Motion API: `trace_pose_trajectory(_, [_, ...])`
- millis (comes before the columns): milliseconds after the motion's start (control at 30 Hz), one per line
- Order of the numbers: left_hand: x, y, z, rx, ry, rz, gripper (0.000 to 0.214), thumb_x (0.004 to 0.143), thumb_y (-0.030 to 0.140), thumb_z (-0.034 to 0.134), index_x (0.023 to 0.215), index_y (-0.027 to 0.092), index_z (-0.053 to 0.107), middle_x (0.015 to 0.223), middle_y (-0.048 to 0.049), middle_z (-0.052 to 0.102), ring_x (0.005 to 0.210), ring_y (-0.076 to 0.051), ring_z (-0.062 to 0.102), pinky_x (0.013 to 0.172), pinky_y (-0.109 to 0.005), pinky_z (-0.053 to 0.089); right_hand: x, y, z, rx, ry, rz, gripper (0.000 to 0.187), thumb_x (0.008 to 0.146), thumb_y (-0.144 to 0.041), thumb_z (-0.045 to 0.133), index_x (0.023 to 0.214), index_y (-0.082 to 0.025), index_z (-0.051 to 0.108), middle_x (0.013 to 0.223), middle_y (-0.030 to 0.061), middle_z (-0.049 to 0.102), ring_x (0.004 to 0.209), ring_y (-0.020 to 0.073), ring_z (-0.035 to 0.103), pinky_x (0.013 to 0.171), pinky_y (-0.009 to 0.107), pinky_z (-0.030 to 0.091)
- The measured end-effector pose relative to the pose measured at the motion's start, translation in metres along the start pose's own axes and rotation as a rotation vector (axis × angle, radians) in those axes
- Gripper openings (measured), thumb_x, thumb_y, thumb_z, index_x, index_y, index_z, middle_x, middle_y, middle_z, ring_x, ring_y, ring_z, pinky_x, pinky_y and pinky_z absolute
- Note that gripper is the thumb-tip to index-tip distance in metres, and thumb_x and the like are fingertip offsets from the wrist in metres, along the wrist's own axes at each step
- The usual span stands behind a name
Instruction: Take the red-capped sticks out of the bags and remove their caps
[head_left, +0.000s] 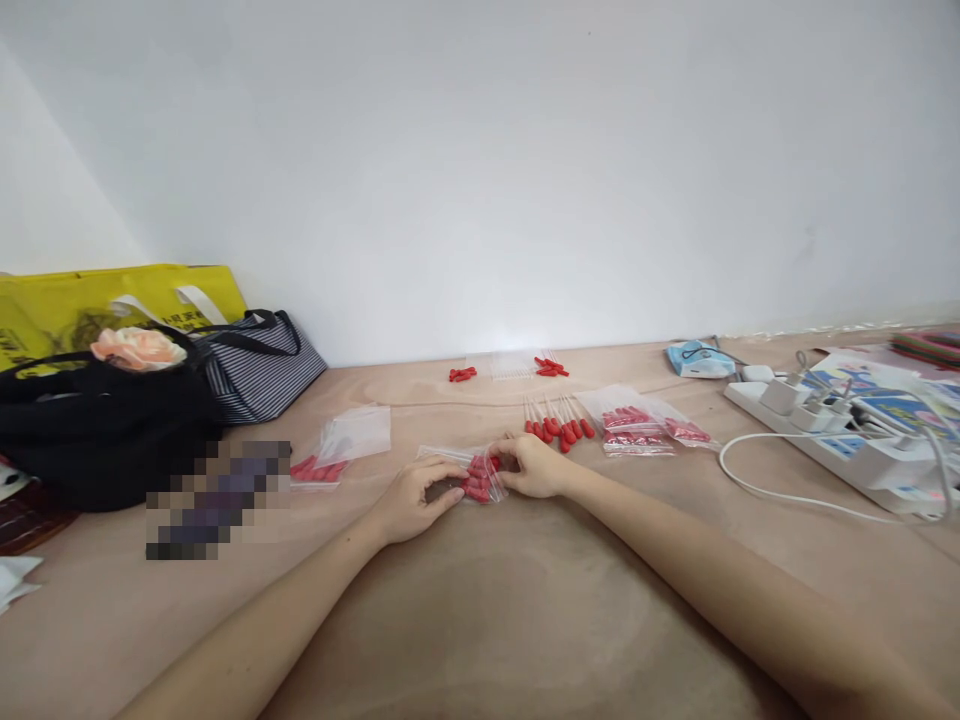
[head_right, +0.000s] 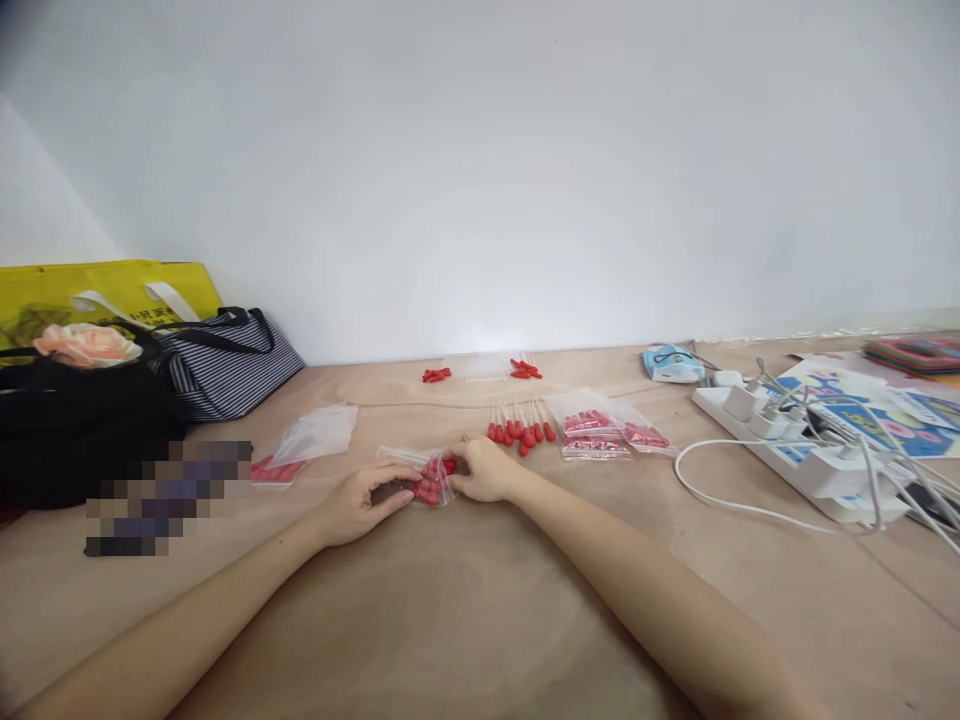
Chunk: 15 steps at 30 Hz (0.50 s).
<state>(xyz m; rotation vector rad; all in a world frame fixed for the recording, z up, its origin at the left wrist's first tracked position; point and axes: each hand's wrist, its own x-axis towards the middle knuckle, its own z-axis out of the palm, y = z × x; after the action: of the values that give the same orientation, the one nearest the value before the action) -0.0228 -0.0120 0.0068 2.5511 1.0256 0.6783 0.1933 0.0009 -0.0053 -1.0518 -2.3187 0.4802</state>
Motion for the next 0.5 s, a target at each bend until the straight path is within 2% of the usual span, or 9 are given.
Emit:
trace_pose_trajectory(200, [0.000,0.000,-0.001,-0.008,0.000,-0.005,0.019,0.078,0.026,0.051,0.093,0.019,0.060,0.096,-0.0038,0.063,0.089,-0.016,0.057,0.081,-0.029,0.044,-0.004,0.000,0.009,-0.137,0.044,-0.127,0.021,0.076,-0.013,0.046,0.096,-0.012,0.054,0.092,0.0090,0.054,0.088,0.0165,0.048,0.079,0.029,0.040])
trace_pose_trajectory(333, [0.001,0.003,-0.001,-0.003,0.015,0.000,0.018,0.078,0.025,0.051,0.092,0.019,0.061,0.095,-0.0036,0.064,0.088,-0.015,0.057,0.081,-0.029,0.044,-0.006,-0.001,0.012,-0.123,0.069,-0.141,0.026,0.076,-0.012,0.045,0.100,-0.014,0.055,0.095,0.0089,0.053,0.090,0.0164,0.049,0.081,0.028,0.040])
trace_pose_trajectory(500, [0.001,0.003,-0.002,0.022,0.021,0.004,0.017,0.077,0.026,0.053,0.090,0.019,0.062,0.091,-0.0035,0.065,0.086,-0.016,0.057,0.081,-0.030,0.043,-0.005,0.003,0.009,-0.108,0.038,-0.219,0.026,0.074,-0.013,0.050,0.097,-0.019,0.061,0.095,0.0062,0.056,0.089,0.0154,0.051,0.081,0.026,0.041])
